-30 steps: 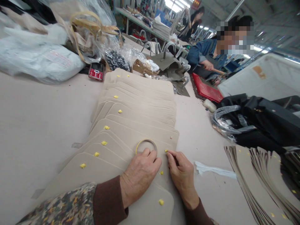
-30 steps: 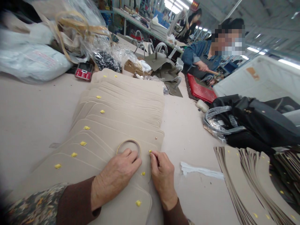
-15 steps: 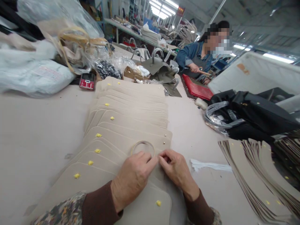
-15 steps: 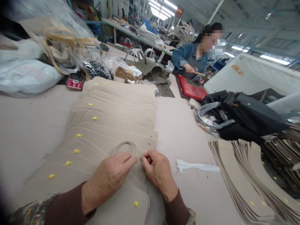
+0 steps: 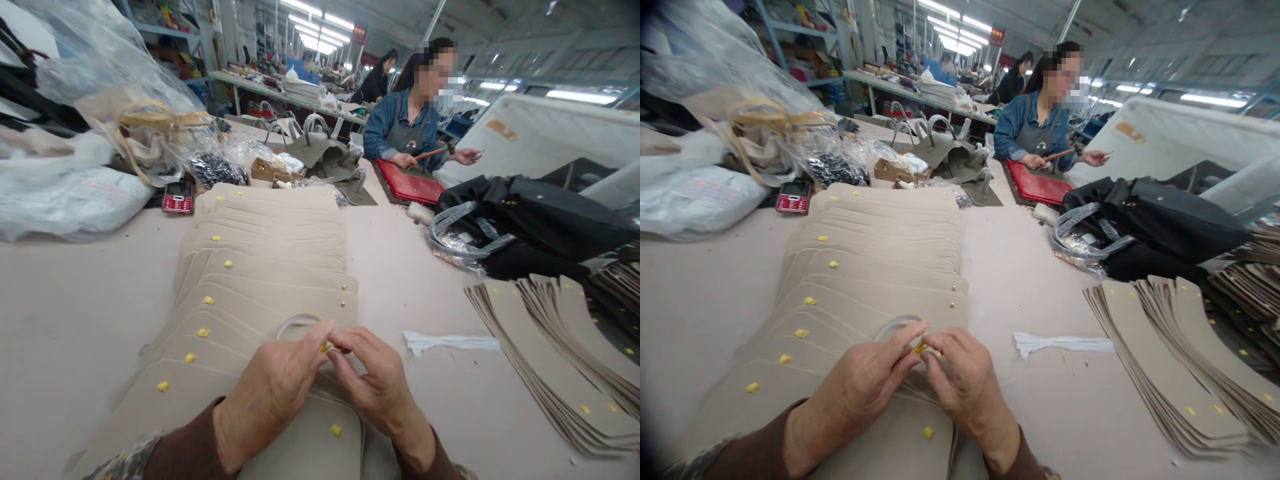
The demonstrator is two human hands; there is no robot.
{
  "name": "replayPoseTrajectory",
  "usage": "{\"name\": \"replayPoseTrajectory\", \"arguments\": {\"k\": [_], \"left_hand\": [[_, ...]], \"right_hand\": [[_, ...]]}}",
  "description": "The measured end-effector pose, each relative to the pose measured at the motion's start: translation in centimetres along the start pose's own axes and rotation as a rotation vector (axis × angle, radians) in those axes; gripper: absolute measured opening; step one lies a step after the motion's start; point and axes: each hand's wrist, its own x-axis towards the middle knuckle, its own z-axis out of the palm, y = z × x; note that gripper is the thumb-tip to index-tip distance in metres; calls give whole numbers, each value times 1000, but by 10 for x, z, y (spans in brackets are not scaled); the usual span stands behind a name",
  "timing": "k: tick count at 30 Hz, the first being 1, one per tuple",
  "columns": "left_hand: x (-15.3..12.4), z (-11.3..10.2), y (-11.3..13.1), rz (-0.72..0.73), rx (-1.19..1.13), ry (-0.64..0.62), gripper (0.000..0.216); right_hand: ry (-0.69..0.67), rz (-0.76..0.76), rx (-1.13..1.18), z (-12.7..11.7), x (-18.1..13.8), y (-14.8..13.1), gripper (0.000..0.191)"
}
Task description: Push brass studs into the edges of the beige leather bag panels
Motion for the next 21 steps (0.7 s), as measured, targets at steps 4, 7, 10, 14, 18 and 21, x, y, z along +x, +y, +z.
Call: {"name": "replayPoseTrajectory", "arguments": {"k": [4, 7, 10, 14, 18, 21], "left_hand": [[-3, 4, 0, 32, 32, -10, 32], [-3, 2, 1, -24, -35, -99, 20], [1, -1, 2, -96, -79, -190, 10], [7, -3, 4, -96, -41, -188, 18], [11, 0, 9, 10, -34, -125, 21], [16, 3, 9, 72, -30, -79, 19]], "right_hand": [[-17, -56, -63, 5, -2, 2, 15], [55, -107, -166, 10, -6, 3, 15], [128, -105, -241, 15, -11, 3, 16], [173, 17, -182, 19, -13, -2, 15], [176, 545, 218, 16, -9, 2, 14], [217, 821, 482, 6, -8, 17, 25]]}}
